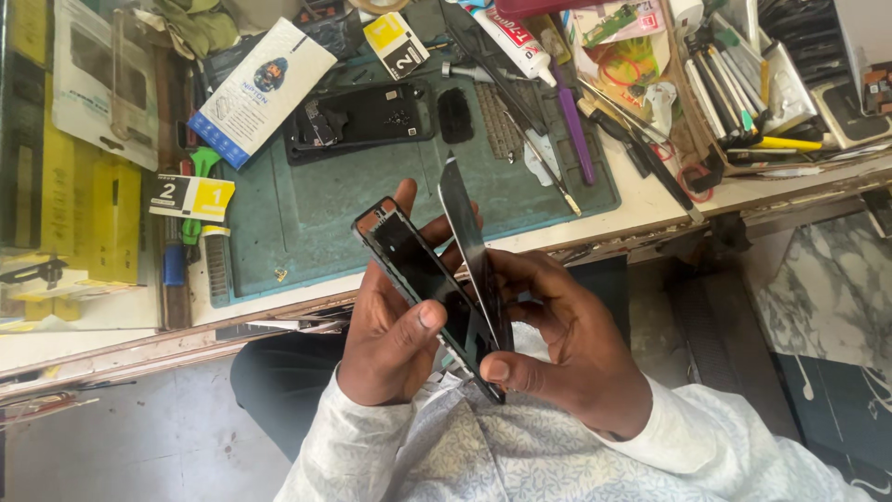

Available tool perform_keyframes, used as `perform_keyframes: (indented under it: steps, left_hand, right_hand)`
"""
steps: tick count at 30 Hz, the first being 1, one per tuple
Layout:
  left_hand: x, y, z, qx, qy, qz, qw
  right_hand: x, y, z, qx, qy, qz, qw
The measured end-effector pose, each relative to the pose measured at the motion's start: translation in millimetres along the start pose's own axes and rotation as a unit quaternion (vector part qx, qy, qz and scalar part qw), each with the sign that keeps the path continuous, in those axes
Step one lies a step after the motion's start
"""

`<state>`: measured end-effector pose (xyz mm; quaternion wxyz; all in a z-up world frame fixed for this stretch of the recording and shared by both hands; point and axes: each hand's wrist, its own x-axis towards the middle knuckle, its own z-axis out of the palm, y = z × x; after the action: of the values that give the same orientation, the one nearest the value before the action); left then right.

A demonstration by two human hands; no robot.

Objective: The person disassembles a smartphone, removes the back cover, and detaches internal components including the battery and display. They then reassemble the phone by reconnecting the display ribbon cable and reattaching the back cover.

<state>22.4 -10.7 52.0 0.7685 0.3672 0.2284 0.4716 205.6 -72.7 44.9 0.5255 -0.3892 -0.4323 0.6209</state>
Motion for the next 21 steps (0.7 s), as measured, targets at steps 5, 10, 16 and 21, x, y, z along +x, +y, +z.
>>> perform_keyframes:
  steps: [5, 10, 16, 21]
  left_hand:
    - [2.9, -2.1, 1.6, 0.006, 0.003, 0.008, 1.000]
    - [2.1, -0.9, 3.1, 0.014, 0.006, 0.009, 1.000]
    - [2.6, 3.3, 2.5, 0.025, 0.002, 0.014, 1.000]
    - [1.5, 2.9, -0.2, 0.030, -0.002, 0.021, 0.999]
  right_hand:
    - [1.9, 3.4, -1.4, 0.019, -0.009, 0.003, 1.000]
    - [3.3, 5.7, -2.1, 0.031, -0.007, 0.004, 0.999]
    - [5.6, 7.6, -2.0, 0.012, -0.005, 0.003, 1.000]
    - [5.7, 8.8, -1.4, 0.001, -0.014, 0.004, 1.000]
